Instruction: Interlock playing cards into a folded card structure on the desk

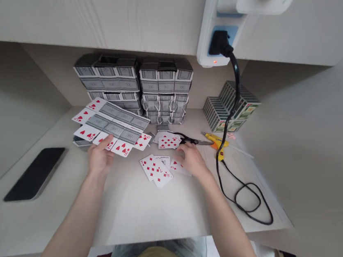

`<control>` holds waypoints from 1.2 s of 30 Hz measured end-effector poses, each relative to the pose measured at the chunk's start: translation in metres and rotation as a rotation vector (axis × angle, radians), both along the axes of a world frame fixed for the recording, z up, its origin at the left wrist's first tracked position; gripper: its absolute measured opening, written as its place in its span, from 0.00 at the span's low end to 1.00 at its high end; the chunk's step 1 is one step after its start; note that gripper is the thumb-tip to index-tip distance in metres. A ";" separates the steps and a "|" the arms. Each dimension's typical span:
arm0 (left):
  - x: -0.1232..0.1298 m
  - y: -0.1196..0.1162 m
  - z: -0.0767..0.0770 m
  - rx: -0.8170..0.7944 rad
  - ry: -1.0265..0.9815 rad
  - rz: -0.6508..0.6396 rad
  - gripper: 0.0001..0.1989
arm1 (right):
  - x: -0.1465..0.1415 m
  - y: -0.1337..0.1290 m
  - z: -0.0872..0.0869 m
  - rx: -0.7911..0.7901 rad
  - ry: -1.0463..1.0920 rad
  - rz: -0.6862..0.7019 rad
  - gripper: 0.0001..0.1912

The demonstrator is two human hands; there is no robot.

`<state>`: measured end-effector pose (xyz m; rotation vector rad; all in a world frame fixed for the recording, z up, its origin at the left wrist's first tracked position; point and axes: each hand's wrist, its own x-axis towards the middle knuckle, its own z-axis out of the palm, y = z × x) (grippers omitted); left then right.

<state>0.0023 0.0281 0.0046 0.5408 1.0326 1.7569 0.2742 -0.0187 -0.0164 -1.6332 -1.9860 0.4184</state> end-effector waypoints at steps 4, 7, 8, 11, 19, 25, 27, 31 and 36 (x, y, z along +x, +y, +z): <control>0.001 -0.001 0.000 -0.001 -0.013 -0.031 0.12 | -0.032 -0.012 0.003 -0.013 0.038 0.193 0.26; 0.001 -0.002 -0.001 0.013 -0.015 -0.042 0.13 | -0.052 -0.021 0.000 -0.100 -0.020 0.247 0.44; 0.001 -0.002 -0.001 0.016 -0.012 -0.043 0.13 | -0.056 -0.022 -0.002 -0.135 -0.013 0.243 0.45; 0.001 -0.002 -0.001 0.016 -0.001 -0.043 0.12 | -0.057 -0.020 -0.006 -0.225 0.061 0.210 0.41; 0.003 -0.003 0.000 0.019 0.016 -0.036 0.13 | -0.038 -0.004 -0.010 -0.282 0.347 -0.025 0.16; 0.002 -0.002 -0.001 0.046 0.037 -0.047 0.13 | -0.035 0.001 -0.015 -0.348 0.611 -0.225 0.14; 0.002 -0.002 -0.002 0.060 0.037 -0.052 0.14 | -0.034 0.002 -0.014 -0.310 0.643 -0.272 0.15; 0.002 -0.002 -0.002 0.046 0.032 -0.048 0.13 | -0.032 0.006 -0.014 -0.260 0.731 -0.332 0.17; 0.002 -0.001 -0.002 0.039 0.031 -0.040 0.13 | -0.032 0.007 -0.018 -0.318 0.942 -0.345 0.19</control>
